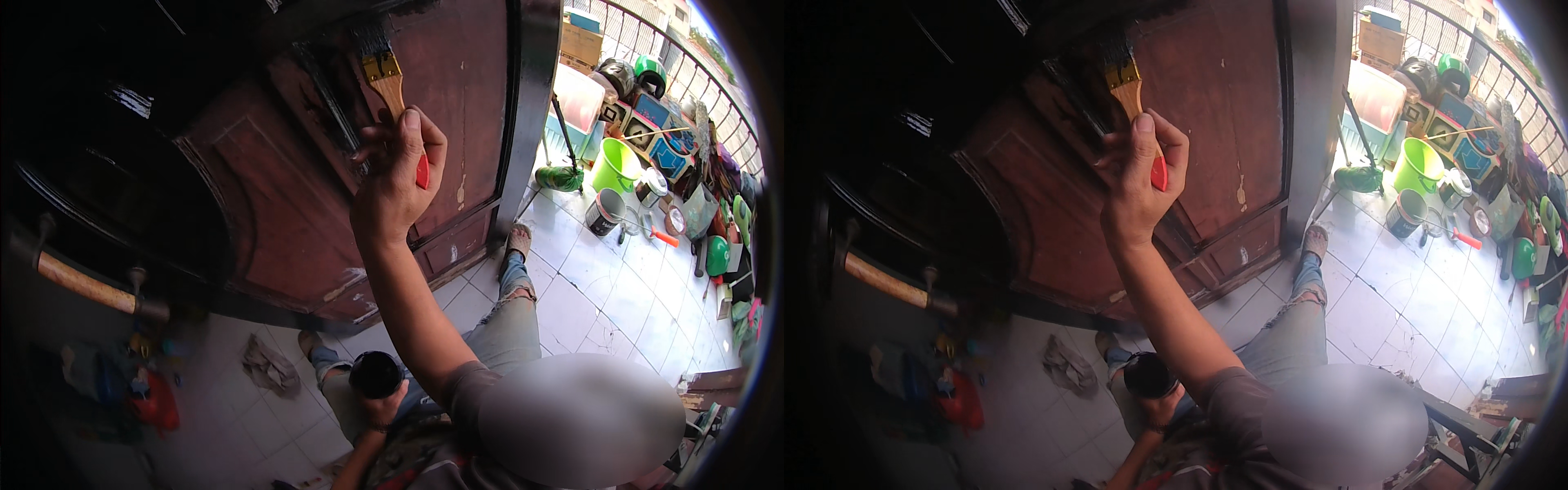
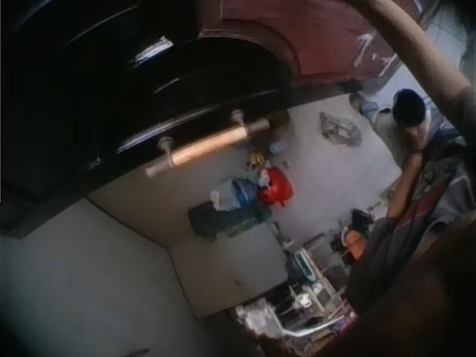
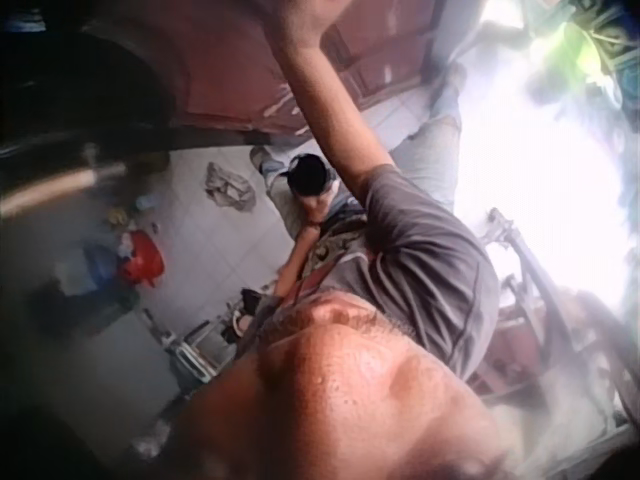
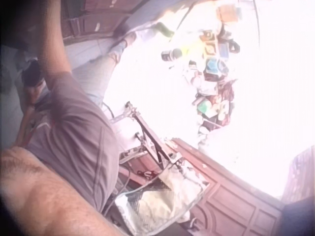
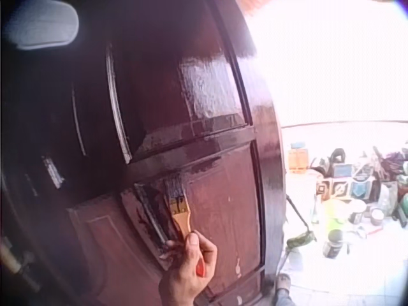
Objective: The person paints a reddish-brown wooden door with black paint using a brush. They repeatedly dip the brush into a paint can and apply paint to the door surface and edges.
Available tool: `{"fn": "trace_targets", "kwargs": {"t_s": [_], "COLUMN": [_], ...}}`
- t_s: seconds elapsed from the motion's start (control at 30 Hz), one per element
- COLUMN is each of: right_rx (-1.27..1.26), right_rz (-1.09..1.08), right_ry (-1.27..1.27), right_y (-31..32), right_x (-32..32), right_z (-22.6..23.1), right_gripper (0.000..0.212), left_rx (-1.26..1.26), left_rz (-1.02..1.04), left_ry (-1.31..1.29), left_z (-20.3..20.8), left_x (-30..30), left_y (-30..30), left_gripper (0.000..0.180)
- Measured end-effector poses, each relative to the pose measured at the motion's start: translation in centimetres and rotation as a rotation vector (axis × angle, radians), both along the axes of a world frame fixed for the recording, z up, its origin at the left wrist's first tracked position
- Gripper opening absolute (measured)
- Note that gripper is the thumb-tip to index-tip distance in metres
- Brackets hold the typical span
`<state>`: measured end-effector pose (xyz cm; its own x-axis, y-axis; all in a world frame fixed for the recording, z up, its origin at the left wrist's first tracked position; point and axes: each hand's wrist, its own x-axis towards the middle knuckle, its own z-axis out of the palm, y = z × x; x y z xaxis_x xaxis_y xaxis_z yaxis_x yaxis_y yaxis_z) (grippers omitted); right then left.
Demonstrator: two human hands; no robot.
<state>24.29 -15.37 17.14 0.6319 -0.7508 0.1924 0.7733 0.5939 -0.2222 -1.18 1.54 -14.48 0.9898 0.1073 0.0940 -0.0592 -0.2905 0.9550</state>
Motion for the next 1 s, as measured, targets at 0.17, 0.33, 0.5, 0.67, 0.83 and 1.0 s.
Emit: {"fn": "trace_targets", "kwargs": {"t_s": [0.17,0.33,0.5,0.67,0.83,1.0], "right_rx": [-0.128,-0.274,-0.413,-0.509,-0.593,-0.607], "right_rz": [-0.018,-0.013,0.006,-0.048,-0.158,-0.062], "right_ry": [0.079,0.069,0.078,0.034,0.099,0.055], "right_y": [2.2,-0.4,-4.0,-5.6,-5.2,-6.6], "right_x": [0.5,0.1,-0.1,-0.8,-1.4,-1.0], "right_z": [-0.2,-0.6,-0.3,1.1,0.9,0.3], "right_gripper": [0.022,0.02,0.019,0.017,0.018,0.019], "left_rx": [-0.133,-0.059,-0.038,-0.106,-0.008,-0.066], "left_rz": [0.103,0.126,0.089,0.079,0.057,0.078], "left_ry": [-0.105,-0.108,-0.091,-0.105,-0.138,-0.109], "left_z": [1.2,1.2,2.4,2.2,2.3,3.0], "left_x": [0.0,0.0,0.2,0.3,0.4,0.4], "left_y": [-0.8,-0.8,-1.1,-1.3,-1.0,-1.3], "left_gripper": [0.095,0.097,0.091,0.085,0.082,0.082]}}
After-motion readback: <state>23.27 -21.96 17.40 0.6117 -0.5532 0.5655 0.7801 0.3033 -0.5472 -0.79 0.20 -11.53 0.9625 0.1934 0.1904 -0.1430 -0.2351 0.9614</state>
